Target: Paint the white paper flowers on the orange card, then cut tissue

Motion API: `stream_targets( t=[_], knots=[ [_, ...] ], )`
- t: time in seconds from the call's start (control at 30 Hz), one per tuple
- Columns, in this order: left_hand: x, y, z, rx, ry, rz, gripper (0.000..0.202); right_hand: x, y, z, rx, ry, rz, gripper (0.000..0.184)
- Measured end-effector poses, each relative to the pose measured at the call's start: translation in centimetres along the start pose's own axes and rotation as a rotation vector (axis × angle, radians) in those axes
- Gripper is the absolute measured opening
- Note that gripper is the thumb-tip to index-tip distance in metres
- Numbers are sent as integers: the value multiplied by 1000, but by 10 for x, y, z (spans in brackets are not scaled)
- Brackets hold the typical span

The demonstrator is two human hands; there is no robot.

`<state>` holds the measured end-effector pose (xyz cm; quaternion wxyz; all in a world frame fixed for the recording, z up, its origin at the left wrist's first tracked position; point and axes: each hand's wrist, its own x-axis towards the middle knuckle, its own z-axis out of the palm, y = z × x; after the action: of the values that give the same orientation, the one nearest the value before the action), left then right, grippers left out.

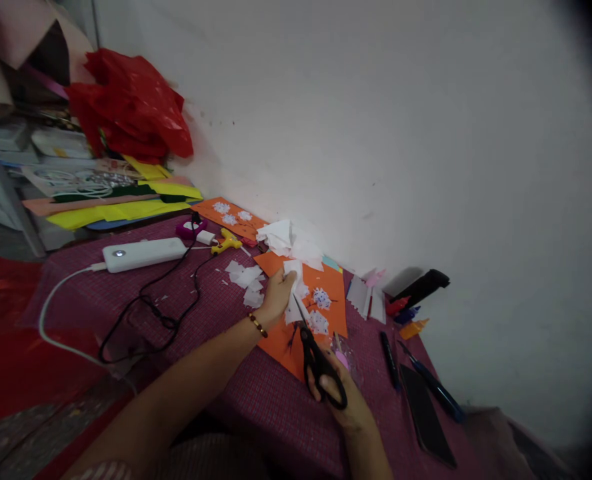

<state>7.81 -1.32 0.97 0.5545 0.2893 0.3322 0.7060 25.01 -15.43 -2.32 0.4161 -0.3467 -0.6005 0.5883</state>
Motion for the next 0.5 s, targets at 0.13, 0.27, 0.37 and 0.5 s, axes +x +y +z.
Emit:
stream_targets(
  t=[0.13, 0.27, 0.37, 0.5],
  knots=[
    [1, -1, 1, 24, -40, 38, 14, 0, 1, -3, -56, -23, 9, 57],
    [1, 2, 2, 32, -30, 57, 15, -5, 4, -4, -45, -40, 37, 60],
    [0, 4, 2, 33, -28, 71, 14, -7, 4, -3, -33, -37, 37, 59],
    [-2, 7, 3, 30, -31, 74, 15, -7, 4, -1, 43, -44, 70, 61]
  ],
)
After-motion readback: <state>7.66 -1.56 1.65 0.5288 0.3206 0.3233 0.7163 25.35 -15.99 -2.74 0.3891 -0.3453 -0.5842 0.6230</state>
